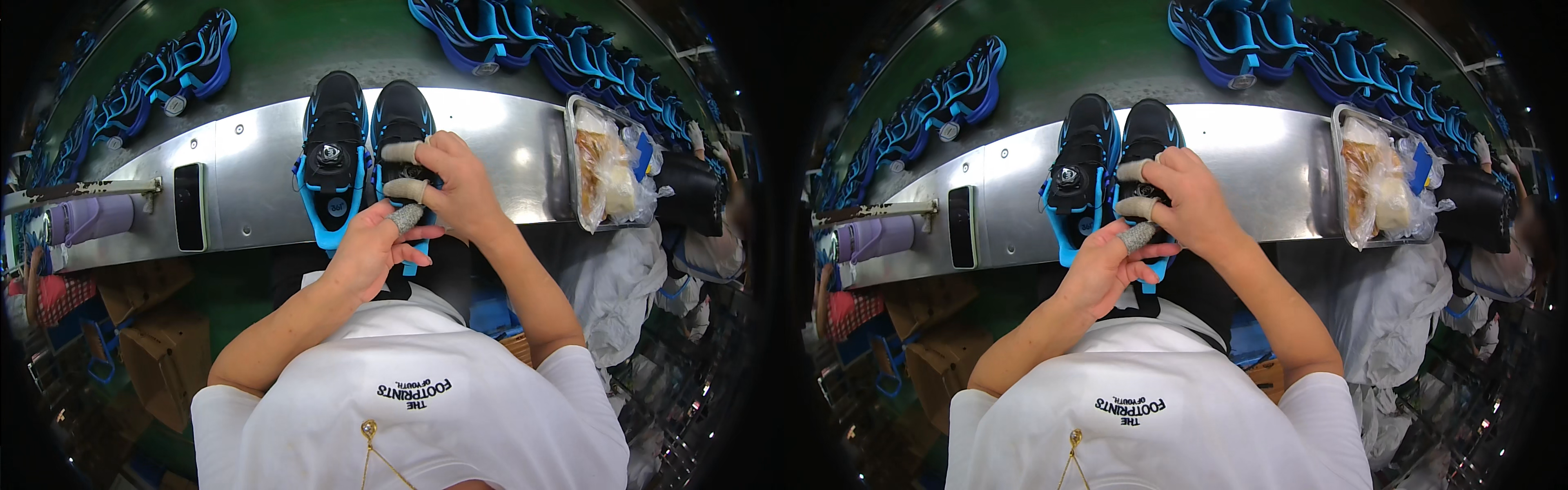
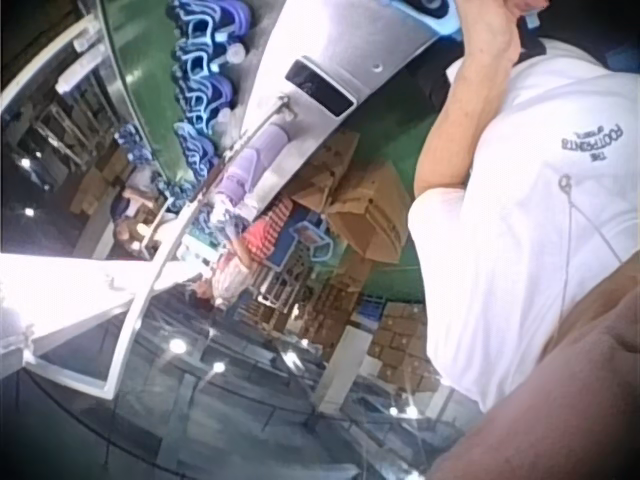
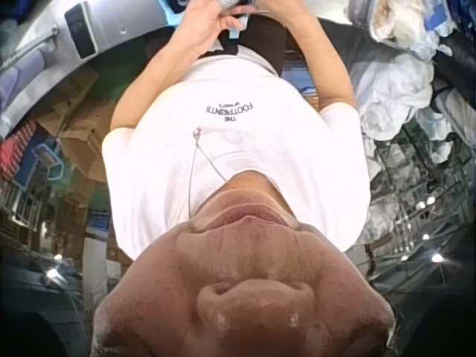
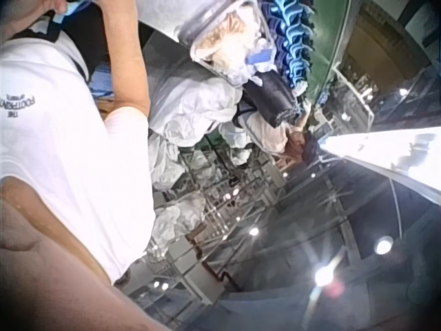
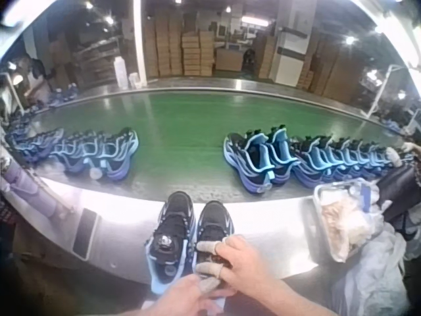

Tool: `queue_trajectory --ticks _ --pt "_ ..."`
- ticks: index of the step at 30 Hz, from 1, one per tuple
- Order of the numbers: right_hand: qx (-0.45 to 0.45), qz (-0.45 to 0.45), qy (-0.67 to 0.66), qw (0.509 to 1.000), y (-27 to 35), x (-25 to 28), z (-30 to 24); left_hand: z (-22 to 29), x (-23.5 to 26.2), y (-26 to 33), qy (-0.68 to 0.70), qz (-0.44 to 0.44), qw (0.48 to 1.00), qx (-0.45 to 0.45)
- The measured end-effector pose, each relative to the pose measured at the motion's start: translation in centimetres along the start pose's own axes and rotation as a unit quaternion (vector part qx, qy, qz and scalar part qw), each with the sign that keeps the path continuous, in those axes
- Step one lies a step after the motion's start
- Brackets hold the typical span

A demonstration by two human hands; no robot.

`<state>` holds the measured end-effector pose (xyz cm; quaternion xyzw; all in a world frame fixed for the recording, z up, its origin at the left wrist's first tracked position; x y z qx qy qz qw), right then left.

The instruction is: The person turns and presses the dial lace mechanisms on pairs of sneakers by hand, then places the sneakers onto the conveyor belt.

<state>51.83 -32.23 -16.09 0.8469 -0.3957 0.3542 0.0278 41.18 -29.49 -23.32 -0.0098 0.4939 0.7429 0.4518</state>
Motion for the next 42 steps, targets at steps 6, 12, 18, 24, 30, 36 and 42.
queue_trajectory --ticks 6,12,18,24,30,36,42 --pt "-0.074 -0.061 -0.136 0.986 -0.5 -0.2 0.0 0.1 -0.1 0.2 0.014 -0.009 1.000 -0.011" --pt "-0.048 0.010 -0.064 0.997 -0.1 0.8 0.8 5.1 0.5 4.0 -0.320 -0.069 0.945 -0.019" --pt "0.017 -0.014 -0.029 0.999 -0.1 0.1 -1.0 14.7 2.6 2.8 -0.521 0.161 0.687 -0.480" --pt "0.021 0.004 -0.064 0.998 -0.5 0.4 -0.7 13.6 4.0 0.7 -0.473 0.024 0.768 -0.431" --pt "0.053 0.043 0.018 0.998 0.3 -0.5 -1.5 14.2 3.6 1.3 -0.495 0.093 0.740 -0.446" --pt "0.029 0.007 -0.099 0.995 -0.1 0.2 -0.9 11.5 1.2 5.9 -0.382 0.041 0.802 -0.456" --pt "0.025 0.027 0.010 0.999 0.1 -0.1 -0.7 1.0 0.6 3.2 -0.126 -0.030 0.991 -0.019"
Point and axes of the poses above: each hand's wrist, its own y-axis away from the middle knuckle, its own x-axis out of the back of the hand, z = x × y, the point moved 10 cm from there along -y, towards the middle knuckle, and after that the axes turned 13 degrees about z, right-handed, at the moved point
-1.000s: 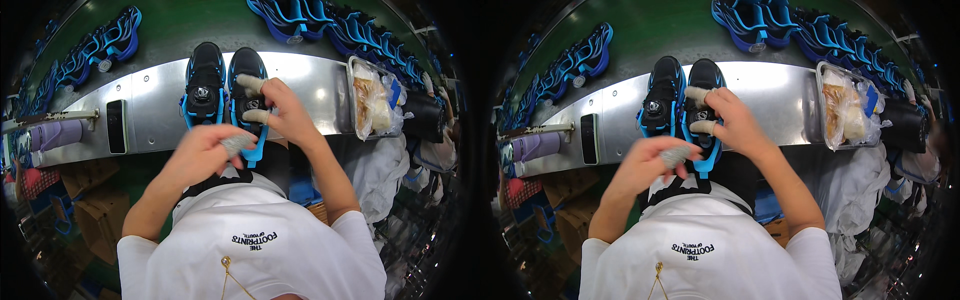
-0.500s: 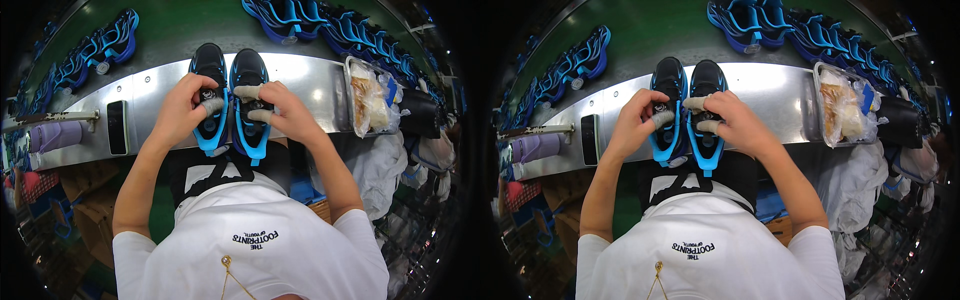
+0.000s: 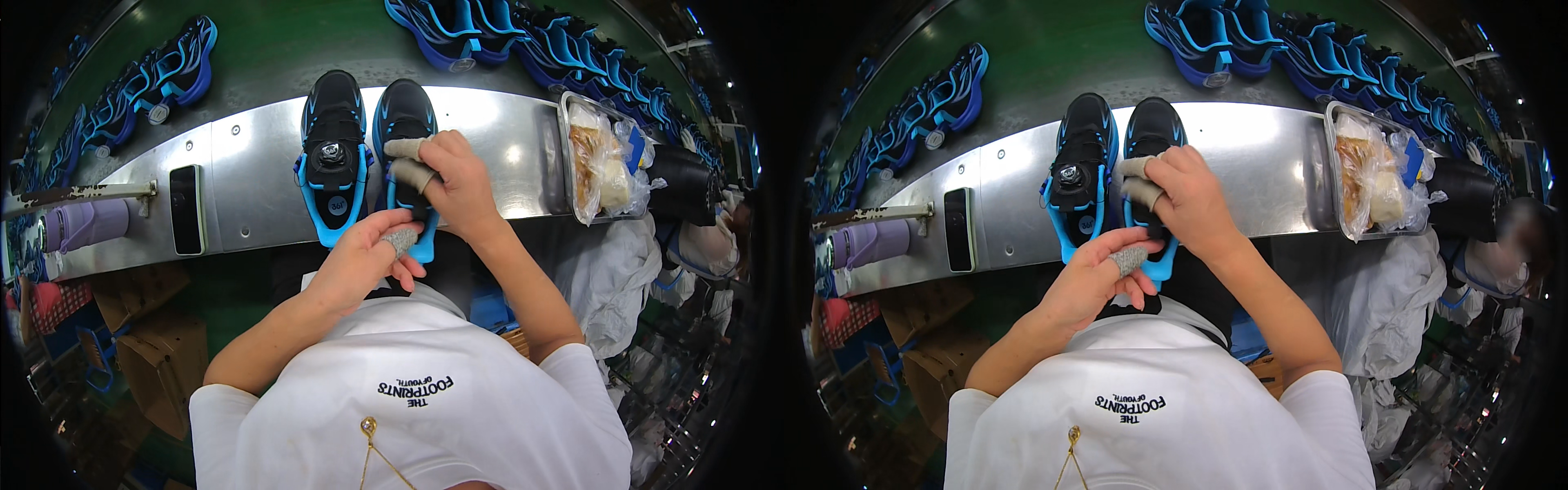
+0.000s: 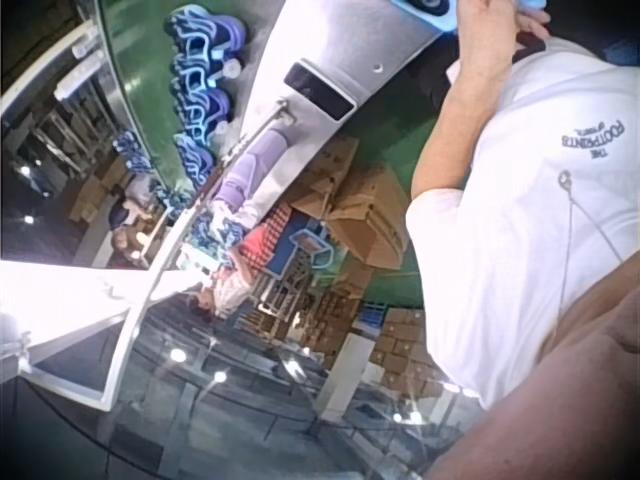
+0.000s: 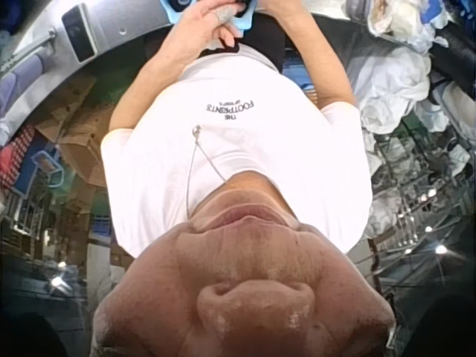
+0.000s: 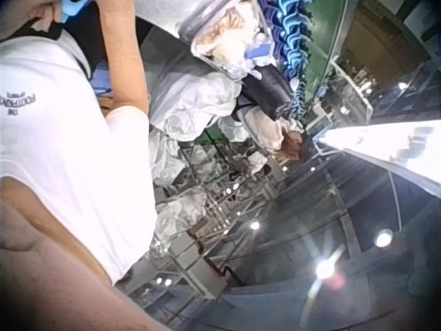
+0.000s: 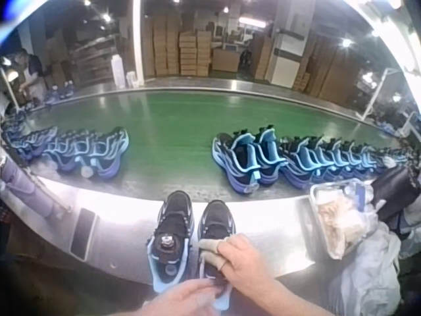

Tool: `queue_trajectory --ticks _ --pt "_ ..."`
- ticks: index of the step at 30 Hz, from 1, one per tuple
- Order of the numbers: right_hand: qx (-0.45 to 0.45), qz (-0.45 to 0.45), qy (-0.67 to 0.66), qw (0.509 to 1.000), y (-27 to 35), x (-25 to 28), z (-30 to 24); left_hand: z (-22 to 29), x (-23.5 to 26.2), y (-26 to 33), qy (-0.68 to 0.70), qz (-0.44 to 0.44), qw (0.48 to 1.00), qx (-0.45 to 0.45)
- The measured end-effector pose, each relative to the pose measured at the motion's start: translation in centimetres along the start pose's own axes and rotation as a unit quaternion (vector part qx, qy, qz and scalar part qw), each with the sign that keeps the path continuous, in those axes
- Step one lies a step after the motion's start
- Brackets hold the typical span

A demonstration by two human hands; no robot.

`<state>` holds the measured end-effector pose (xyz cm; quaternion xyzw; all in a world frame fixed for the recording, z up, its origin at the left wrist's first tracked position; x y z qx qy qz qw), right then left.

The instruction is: The person turns and presses the dial lace mechanisms on pairs of sneakers by hand, then places the sneakers onto the conveyor belt.

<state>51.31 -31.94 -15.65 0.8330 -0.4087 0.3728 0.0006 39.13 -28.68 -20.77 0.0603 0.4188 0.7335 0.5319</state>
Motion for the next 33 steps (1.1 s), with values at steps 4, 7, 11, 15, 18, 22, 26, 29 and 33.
queue_trajectory --ticks 4,7,11,15,18,22,26,29,33 --pt "-0.162 -0.034 -0.186 0.969 -0.1 -0.1 2.6 -0.6 0.3 -1.5 0.105 -0.052 0.992 0.038" --pt "0.016 -0.094 -0.119 0.988 0.1 -0.2 0.5 -1.2 -0.2 -2.5 0.157 -0.024 0.987 0.030" --pt "-0.053 -0.063 -0.102 0.991 0.7 -0.4 0.9 -1.0 -0.2 -2.7 0.191 0.020 0.981 -0.022" --pt "-0.056 0.005 -0.002 0.998 0.9 0.8 1.7 -1.3 -0.4 -2.7 0.174 0.004 0.985 -0.002" --pt "-0.049 -0.001 -0.095 0.994 0.2 0.9 1.5 -1.2 -0.7 -2.8 0.165 0.013 0.986 0.000" --pt "-0.084 -0.054 -0.130 0.986 0.3 0.2 2.2 -1.5 -0.7 -3.1 0.178 0.021 0.984 -0.005" --pt "-0.040 0.049 0.009 0.998 1.5 0.6 1.9 -1.8 -0.7 -3.3 0.178 0.011 0.984 0.002" --pt "-0.041 0.093 -0.058 0.993 0.8 1.7 1.6 -1.2 -1.1 -3.0 0.174 0.014 0.985 0.005" --pt "-0.067 0.035 -0.115 0.990 0.9 0.5 1.8 -1.4 -0.9 -3.1 0.175 0.016 0.984 0.004"
Point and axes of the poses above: each hand's wrist, its own y-axis away from the middle knuckle, its own x-axis out of the back of the hand, z = x × y, the point moved 10 cm from there along -y, towards the middle knuckle, and after that the axes turned 13 degrees about z, right-handed, at the moved point
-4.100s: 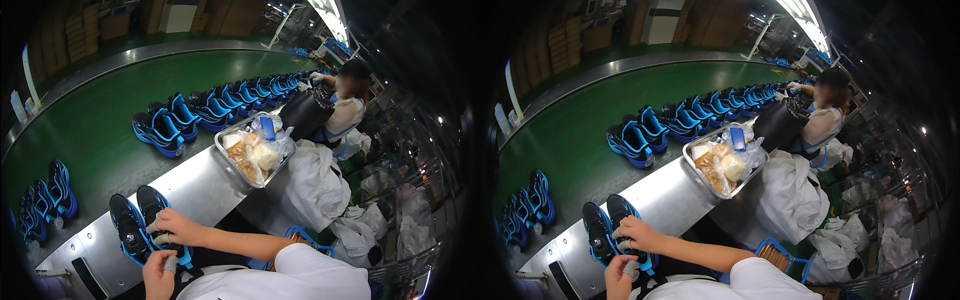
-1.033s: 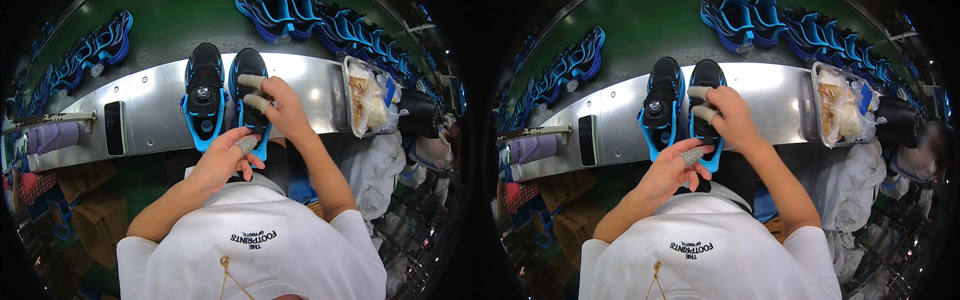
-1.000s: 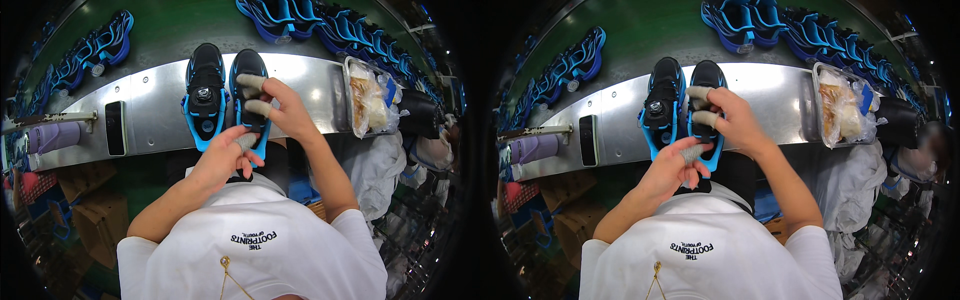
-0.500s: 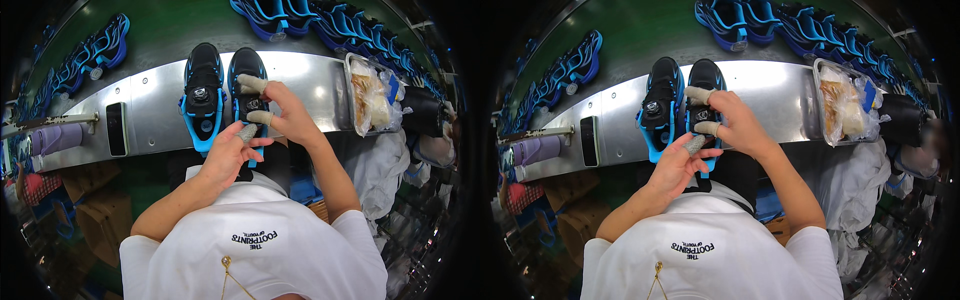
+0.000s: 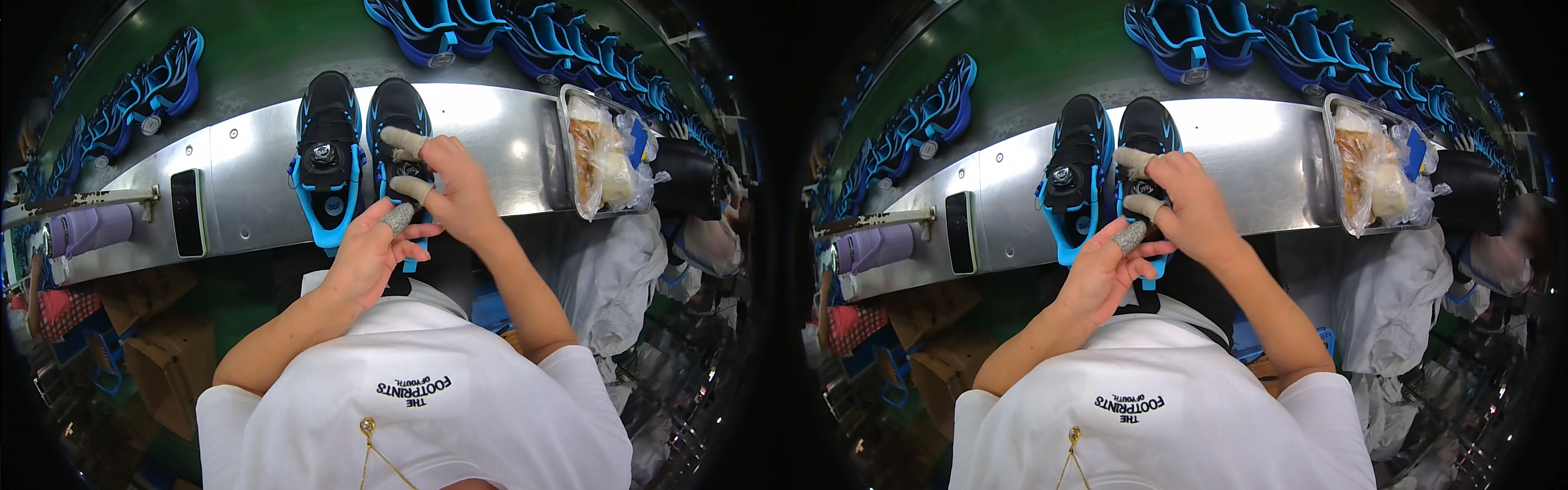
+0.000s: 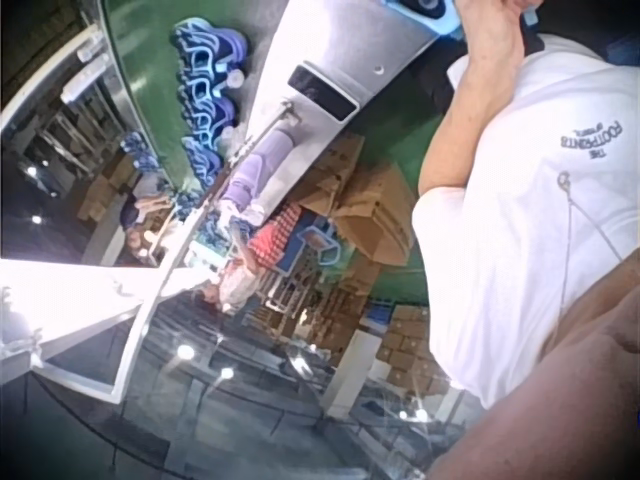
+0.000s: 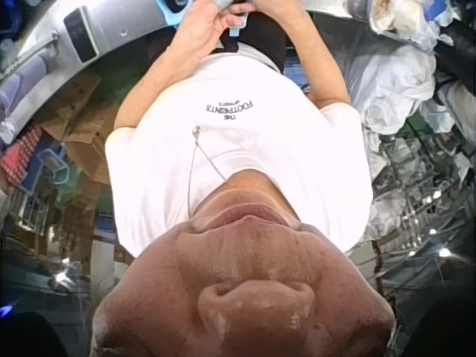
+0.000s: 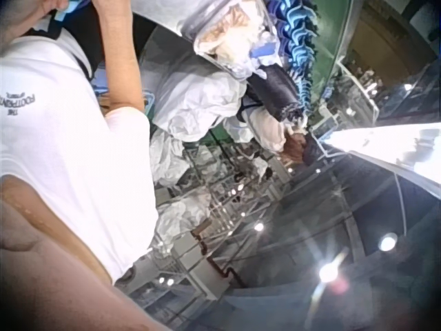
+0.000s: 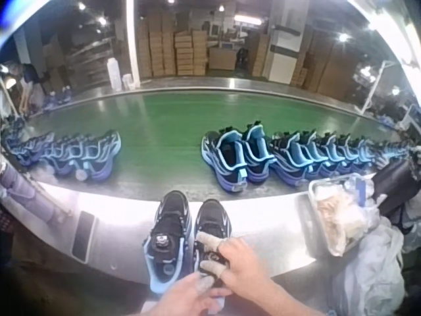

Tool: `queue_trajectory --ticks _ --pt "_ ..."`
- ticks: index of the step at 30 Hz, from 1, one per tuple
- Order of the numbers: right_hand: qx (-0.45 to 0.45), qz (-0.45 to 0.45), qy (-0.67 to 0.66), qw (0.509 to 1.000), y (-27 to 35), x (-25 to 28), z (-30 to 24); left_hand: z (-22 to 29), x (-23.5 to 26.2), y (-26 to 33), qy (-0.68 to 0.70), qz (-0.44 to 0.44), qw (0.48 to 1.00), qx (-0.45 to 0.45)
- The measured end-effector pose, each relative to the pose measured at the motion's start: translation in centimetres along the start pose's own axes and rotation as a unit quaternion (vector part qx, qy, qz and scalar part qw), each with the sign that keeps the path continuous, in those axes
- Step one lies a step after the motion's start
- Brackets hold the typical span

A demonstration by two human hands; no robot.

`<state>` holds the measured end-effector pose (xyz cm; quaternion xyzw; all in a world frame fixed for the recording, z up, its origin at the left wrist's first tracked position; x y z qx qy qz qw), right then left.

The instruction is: The person turns and presses the dial lace mechanisms on pairs of sneakers by hand, then places the sneakers onto the conveyor belt.

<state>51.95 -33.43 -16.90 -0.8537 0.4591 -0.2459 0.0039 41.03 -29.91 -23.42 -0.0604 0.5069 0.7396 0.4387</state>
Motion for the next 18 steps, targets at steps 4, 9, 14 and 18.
queue_trajectory --ticks 4,9,14,18 --pt "0.019 0.056 0.110 0.992 0.2 0.7 -0.2 2.6 -0.2 1.4 -0.116 -0.041 0.992 0.007" --pt "-0.055 0.080 0.055 0.994 0.1 2.7 1.1 16.3 0.0 5.9 -0.546 0.151 0.663 -0.489" --pt "-0.050 0.034 0.033 0.998 -0.6 1.6 -0.3 14.4 3.4 -1.1 -0.482 0.021 0.792 -0.374" --pt "-0.083 0.044 0.023 0.995 -0.5 2.5 0.8 14.4 3.4 -0.7 -0.440 -0.006 0.820 -0.367"
Point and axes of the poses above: each hand's wrist, its own y-axis away from the middle knuckle, its own x-axis out of the back of the hand, z = x × y, the point moved 10 cm from there along -y, towards the middle knuckle, and after that the axes turned 13 degrees about z, right-handed, at the moved point
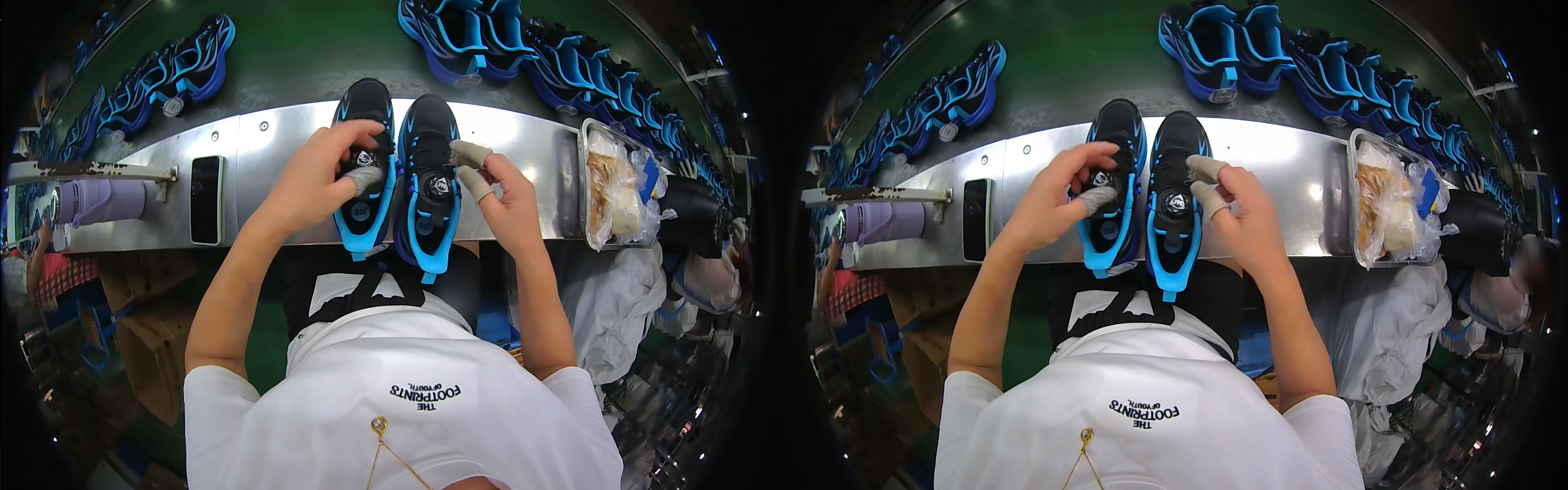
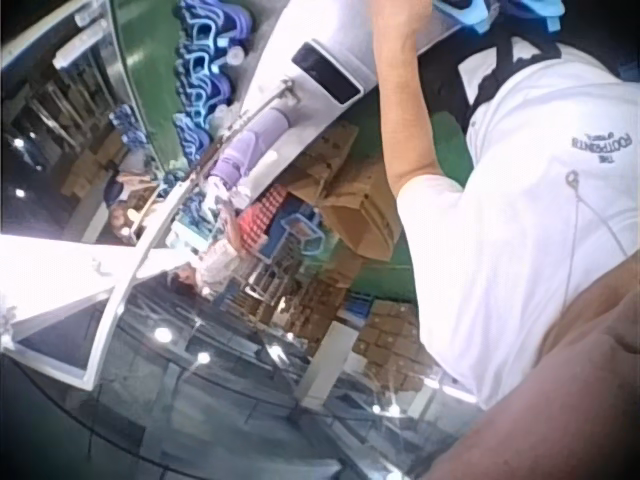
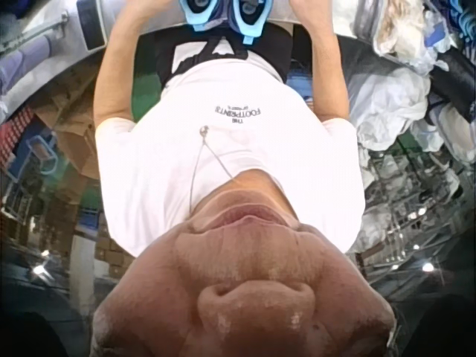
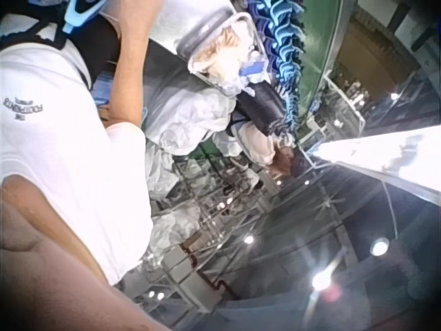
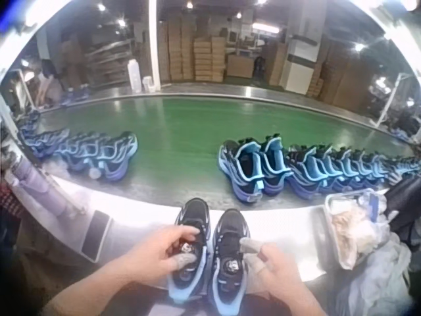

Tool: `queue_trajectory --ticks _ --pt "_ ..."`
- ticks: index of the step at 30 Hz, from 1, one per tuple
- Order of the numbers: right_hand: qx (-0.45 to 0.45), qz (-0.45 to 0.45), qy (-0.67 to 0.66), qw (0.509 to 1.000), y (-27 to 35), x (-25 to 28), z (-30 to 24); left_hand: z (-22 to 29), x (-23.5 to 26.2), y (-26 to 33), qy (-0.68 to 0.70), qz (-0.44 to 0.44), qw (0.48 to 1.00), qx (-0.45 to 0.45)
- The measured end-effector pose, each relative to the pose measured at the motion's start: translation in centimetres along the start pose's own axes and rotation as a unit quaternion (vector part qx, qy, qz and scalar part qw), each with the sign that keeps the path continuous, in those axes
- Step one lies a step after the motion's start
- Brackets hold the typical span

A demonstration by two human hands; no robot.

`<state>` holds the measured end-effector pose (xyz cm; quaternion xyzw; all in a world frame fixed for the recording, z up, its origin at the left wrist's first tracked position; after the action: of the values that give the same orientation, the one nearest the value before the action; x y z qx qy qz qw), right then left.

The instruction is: The person turns and presses the dial lace mechanisms on pairs of sneakers by hand, then places the sneakers onto the conveyor belt.

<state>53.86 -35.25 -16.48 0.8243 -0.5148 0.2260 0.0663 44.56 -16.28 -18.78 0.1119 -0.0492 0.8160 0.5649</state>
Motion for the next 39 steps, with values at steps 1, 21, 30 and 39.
queue_trajectory --ticks 1,21,30,39 --pt "-0.029 0.006 -0.022 0.999 0.0 0.1 0.8 0.8 0.2 -0.2 -0.105 0.032 0.993 -0.042" --pt "-0.042 -0.051 -0.082 0.994 -0.5 -1.3 0.6 -0.4 0.9 -0.9 -0.124 0.033 0.992 0.002" --pt "-0.053 -0.041 -0.084 0.994 -0.7 -0.9 2.2 1.1 0.9 -0.5 -0.146 0.054 0.985 -0.079" --pt "-0.057 -0.046 -0.065 0.995 -0.8 -0.9 2.6 -0.7 0.4 0.2 -0.017 -0.048 0.999 0.001"
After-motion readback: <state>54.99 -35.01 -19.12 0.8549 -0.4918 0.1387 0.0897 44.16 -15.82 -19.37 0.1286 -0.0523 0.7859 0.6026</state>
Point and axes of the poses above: each hand's wrist, its own y-axis away from the middle knuckle, its own x-axis out of the back of the hand, z = x × y, the point moved 10 cm from there along -y, towards the middle knuckle, and after that the axes turned 13 degrees about z, right-handed, at the moved point
